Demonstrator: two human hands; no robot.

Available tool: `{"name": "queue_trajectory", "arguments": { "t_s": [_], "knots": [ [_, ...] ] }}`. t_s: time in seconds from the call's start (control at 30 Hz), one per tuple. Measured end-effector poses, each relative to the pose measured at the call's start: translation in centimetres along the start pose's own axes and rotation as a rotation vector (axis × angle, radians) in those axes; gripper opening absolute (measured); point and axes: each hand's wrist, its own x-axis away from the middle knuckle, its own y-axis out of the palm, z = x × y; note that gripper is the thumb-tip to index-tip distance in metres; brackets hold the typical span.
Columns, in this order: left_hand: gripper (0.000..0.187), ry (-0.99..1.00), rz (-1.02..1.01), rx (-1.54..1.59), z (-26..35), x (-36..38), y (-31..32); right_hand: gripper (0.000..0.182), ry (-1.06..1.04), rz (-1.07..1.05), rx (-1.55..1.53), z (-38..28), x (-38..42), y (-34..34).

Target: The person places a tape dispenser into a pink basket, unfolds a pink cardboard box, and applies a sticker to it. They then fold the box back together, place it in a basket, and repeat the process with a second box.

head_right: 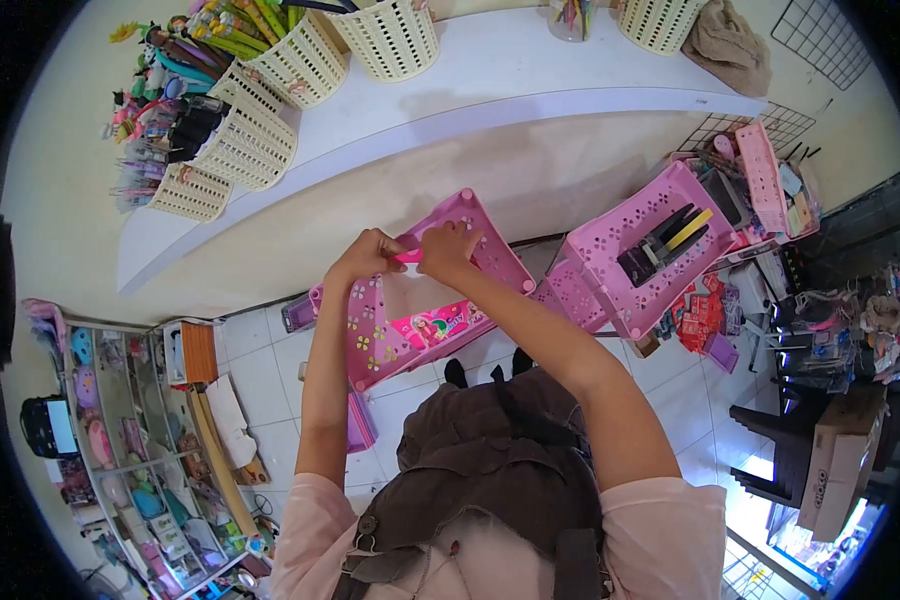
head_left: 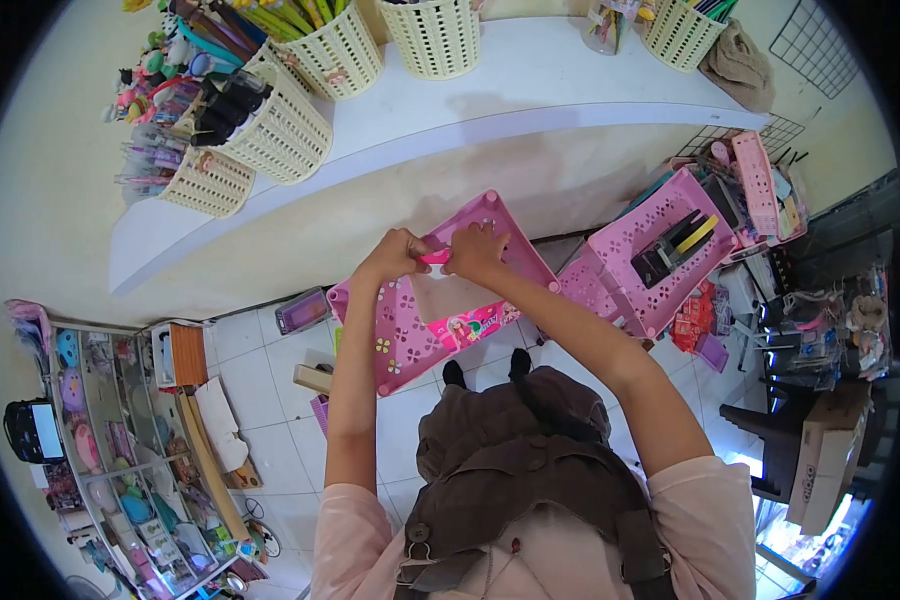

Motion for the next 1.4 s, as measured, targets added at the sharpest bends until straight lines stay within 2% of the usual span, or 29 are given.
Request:
{"name": "queue_trajectory", "arguments": {
  "t_s": [0.17, 0.27, 0.33, 0.43, 0.57, 0.73, 0.97, 1.03, 1.07, 1.13, 1.17, 1.23, 1.27, 1.33, 1.4],
  "knots": [
    [0.026, -0.020, 0.005, 0.040, 0.4, 0.0, 0.0, 0.053, 0.012, -0.031, 0.083, -0.4, 0.2, -0.4],
    [0.026, -0.049, -0.014, -0.029, 0.5, -0.1, -0.1, 0.051, 0.004, 0.029, 0.131, -0.4, -0.2, 0.0],
    [0.024, -0.048, -0.019, -0.066, 0.9, 0.0, -0.3, 0.051, -0.005, 0.037, 0.272, -0.5, -0.4, -0.1],
    [0.026, -0.054, -0.031, -0.089, 1.1, 0.1, -0.4, 0.054, 0.004, -0.065, 0.242, -0.4, 0.0, -1.2],
    [0.027, -0.042, -0.017, -0.082, 0.2, 0.0, -0.1, 0.053, -0.006, -0.037, 0.252, -0.2, 0.5, -1.6],
    [0.028, -0.016, 0.000, -0.049, 0.9, 0.4, 0.0, 0.052, -0.001, 0.033, 0.460, -0.3, 1.1, -2.4],
    [0.027, -0.034, 0.078, -0.052, 1.3, 0.9, 1.0, 0.049, 0.056, 0.006, 0.470, 0.9, 0.5, -3.0],
    [0.028, -0.038, 0.166, -0.096, 2.0, 1.4, 1.2, 0.042, 0.032, 0.183, 0.432, 1.7, -0.2, -2.1],
    [0.028, -0.037, 0.165, -0.097, 2.3, 1.6, 1.2, 0.042, 0.033, 0.184, 0.431, 2.4, -0.5, -1.7],
    [0.024, 0.000, 0.190, -0.261, 2.7, 2.0, 1.1, 0.030, -0.050, 0.232, 0.227, 2.7, 0.8, -2.9],
    [0.024, 0.005, 0.187, -0.261, 3.0, 2.2, 1.3, 0.030, -0.044, 0.234, 0.226, 3.3, 1.6, -3.7],
    [0.021, -0.098, 0.263, -0.440, 3.6, 2.4, 1.8, 0.023, -0.195, 0.312, -0.125, 5.1, 3.5, -5.3],
    [0.021, -0.093, 0.261, -0.436, 3.8, 2.4, 2.0, 0.023, -0.190, 0.313, -0.121, 6.5, 4.5, -5.7],
    [0.019, -0.146, 0.277, -0.633, 4.2, 2.3, 2.3, 0.017, -0.319, 0.610, -0.585, 9.3, 7.0, -6.6],
    [0.018, -0.124, 0.330, -0.712, 3.3, 2.2, 2.6, 0.013, -0.183, 0.764, -0.695, 11.8, 10.9, -8.0]
  ]
}}
